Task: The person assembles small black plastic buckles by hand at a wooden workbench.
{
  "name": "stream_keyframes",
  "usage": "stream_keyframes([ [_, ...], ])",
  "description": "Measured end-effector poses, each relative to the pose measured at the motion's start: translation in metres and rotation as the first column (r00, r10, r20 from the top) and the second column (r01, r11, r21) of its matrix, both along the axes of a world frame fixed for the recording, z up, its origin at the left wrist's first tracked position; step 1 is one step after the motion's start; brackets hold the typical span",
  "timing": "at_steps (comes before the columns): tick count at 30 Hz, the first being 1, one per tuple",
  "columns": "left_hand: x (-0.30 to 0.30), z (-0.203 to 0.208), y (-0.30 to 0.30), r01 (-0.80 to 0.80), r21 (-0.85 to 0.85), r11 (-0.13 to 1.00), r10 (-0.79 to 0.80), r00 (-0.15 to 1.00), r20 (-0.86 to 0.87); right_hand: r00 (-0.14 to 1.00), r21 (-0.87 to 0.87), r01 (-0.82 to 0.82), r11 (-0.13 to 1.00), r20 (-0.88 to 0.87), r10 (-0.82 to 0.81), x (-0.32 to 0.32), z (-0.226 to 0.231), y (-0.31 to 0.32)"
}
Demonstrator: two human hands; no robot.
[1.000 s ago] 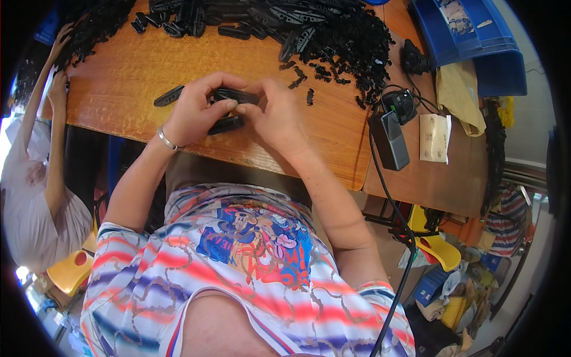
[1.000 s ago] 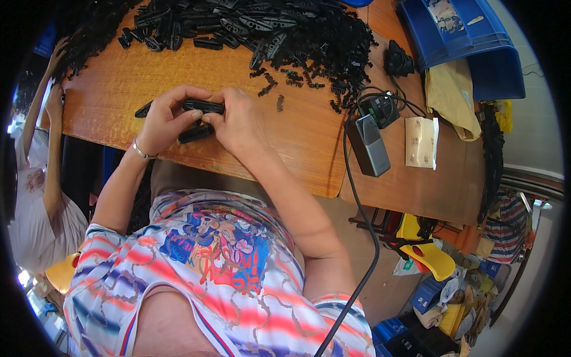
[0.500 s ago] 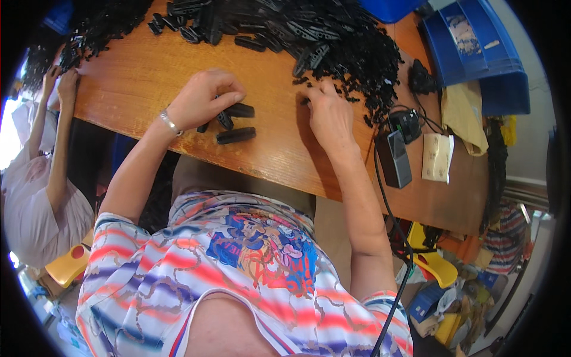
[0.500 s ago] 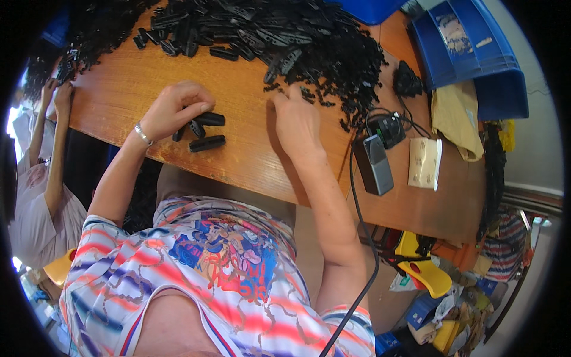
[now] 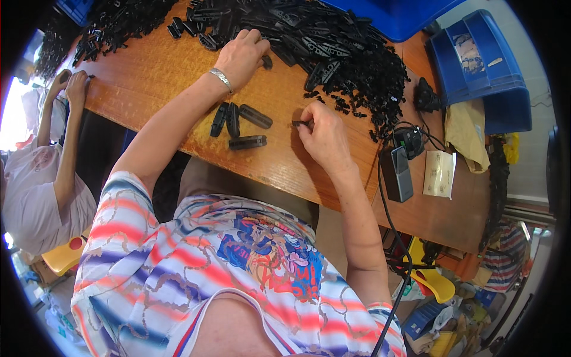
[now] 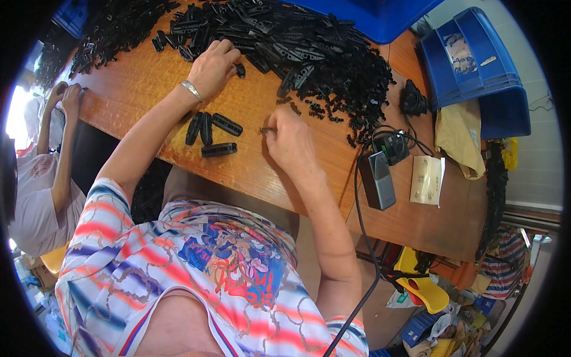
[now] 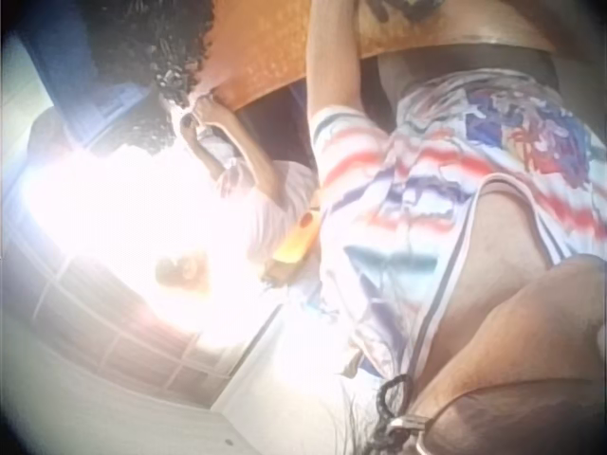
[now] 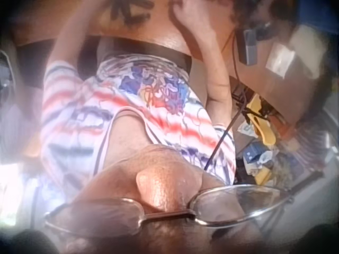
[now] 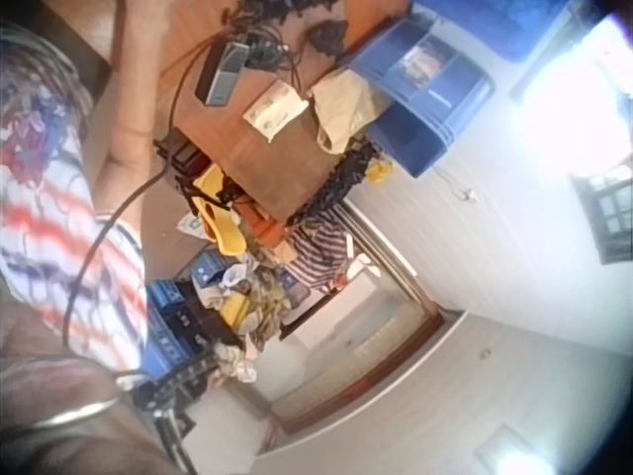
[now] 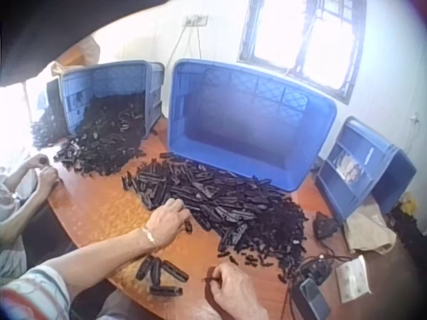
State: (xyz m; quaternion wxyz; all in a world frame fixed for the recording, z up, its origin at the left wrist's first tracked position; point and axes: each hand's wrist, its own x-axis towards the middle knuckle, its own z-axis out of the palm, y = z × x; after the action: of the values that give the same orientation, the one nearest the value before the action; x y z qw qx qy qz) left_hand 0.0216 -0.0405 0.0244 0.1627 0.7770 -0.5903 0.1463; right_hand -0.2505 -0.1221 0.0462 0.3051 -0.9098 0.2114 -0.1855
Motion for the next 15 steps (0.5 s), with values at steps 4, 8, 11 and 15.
stream_keyframes([
  [4, -0.005, 0.003, 0.012, 0.018, 0.073, 0.997, -0.001, 0.974, -0.225, 0.999, 0.189, 0.033, 0.981, 0.005, -0.035, 0.009, 0.005, 0.006],
  [8, -0.028, 0.017, 0.032, -0.054, -0.052, 0.997, -0.046, 0.103, -0.994, 0.968, 0.451, 0.094, 0.887, 0.167, -0.187, 0.018, 0.01, 0.015],
  [11, -0.06, 0.026, 0.049, 0.025, -0.24, 0.97, -0.234, -0.148, -0.961, 0.882, 0.536, 0.046, 0.843, 0.375, -0.286, 0.025, 0.015, 0.022],
  [15, -0.09, 0.032, 0.054, -0.045, -0.287, 0.957, -0.281, -0.387, -0.878, 0.833, 0.532, 0.012, 0.846, 0.464, -0.303, 0.027, 0.018, 0.027],
])
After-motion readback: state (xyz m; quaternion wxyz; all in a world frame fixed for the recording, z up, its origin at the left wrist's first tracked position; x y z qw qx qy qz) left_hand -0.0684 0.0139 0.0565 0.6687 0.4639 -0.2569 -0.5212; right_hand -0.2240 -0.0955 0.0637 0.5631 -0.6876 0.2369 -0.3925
